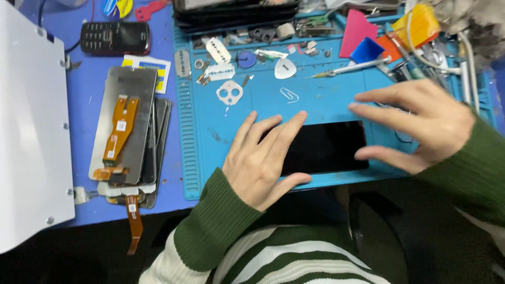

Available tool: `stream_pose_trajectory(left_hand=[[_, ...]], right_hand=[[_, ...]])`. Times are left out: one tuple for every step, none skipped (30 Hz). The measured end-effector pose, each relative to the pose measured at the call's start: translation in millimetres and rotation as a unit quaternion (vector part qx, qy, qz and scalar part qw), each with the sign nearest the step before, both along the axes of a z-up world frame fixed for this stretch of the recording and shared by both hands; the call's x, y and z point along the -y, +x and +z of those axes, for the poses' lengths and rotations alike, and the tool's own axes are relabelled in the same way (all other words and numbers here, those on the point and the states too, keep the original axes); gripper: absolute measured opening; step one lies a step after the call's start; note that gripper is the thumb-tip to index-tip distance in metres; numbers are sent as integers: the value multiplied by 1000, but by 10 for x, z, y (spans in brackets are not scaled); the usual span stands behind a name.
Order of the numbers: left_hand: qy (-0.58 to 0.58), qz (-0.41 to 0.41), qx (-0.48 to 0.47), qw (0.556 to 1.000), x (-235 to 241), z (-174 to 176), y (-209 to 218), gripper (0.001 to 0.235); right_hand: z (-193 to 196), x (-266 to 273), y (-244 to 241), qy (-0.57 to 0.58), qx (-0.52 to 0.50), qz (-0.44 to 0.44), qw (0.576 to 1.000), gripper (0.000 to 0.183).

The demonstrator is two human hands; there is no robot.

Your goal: Cleaning and prepping a smartphone screen using a cloth and liquid.

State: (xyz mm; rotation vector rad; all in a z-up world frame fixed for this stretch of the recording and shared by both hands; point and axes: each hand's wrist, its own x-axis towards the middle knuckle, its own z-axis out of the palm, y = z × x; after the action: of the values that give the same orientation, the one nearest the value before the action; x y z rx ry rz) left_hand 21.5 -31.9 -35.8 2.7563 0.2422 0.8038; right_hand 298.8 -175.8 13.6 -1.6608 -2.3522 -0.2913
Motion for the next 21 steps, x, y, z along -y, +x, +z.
stream_pose_trajectory(left_hand=[[-10,-5,9,1000,-5,-23,12,91],[-20,-9,17,1000,-9,-54,6,89],[-14,-15,21,1000,-8,-68,16,89],[-17,-8,12,1000,-2,-73,10,92],[-20,0,3,1000,5,-78,0,96],[-14,-2,4,1000,17,-78,-1,96],[-26,2,27,999,29,-77,-5,97],[-36,6,51,998,35,-73,-5,98],[-29,4,52,998,39,-42,-28,98],[-46,12,75,996,44,-10,-40,88],[-62,19,97,993,45,28,-62,79],[-51,22,103,993,54,48,-68,79],[-66,19,127,990,54,74,-86,69],[-78,18,153,985,28,106,-105,60],[-64,24,161,985,13,139,-133,60],[-81,19,164,983,28,156,-141,56],[-99,13,168,981,43,162,-140,52],[-92,16,173,980,41,168,-139,52],[-98,16,176,979,36,164,-132,52],[-107,16,177,978,56,149,-125,52],[-105,19,180,978,52,138,-123,52]], right_hand=[[127,-45,176,24,5,29,999,71],[245,-84,336,48,10,59,997,66],[326,-101,347,53,14,53,997,66],[402,-130,356,11,0,-72,997,60],[479,-157,362,-27,-22,-196,980,55],[389,-292,442,-22,-22,-198,980,55],[304,-427,520,-17,-26,-231,972,52],[225,-573,606,-12,-29,-263,964,49],[143,-705,745,-5,-30,-264,964,49],[84,-846,895,-1,-34,-309,950,45],[39,-994,1037,4,-40,-353,935,43],[11,-1152,1131,15,-39,-349,936,43],[-1,-1323,1213,22,-45,-387,921,41],[16,-1557,1289,32,-53,-421,905,40],[45,-1579,1145,46,-52,-412,909,40],[53,-1567,1021,80,-70,-428,898,38],[46,-1551,911,113,-88,-442,885,35],[38,-1570,941,119,-87,-437,887,35],[21,-1593,978,126,-84,-422,894,26],[-17,-1586,1017,129,-80,-407,901,20],[58,-1502,980,131,-78,-404,902,20]])
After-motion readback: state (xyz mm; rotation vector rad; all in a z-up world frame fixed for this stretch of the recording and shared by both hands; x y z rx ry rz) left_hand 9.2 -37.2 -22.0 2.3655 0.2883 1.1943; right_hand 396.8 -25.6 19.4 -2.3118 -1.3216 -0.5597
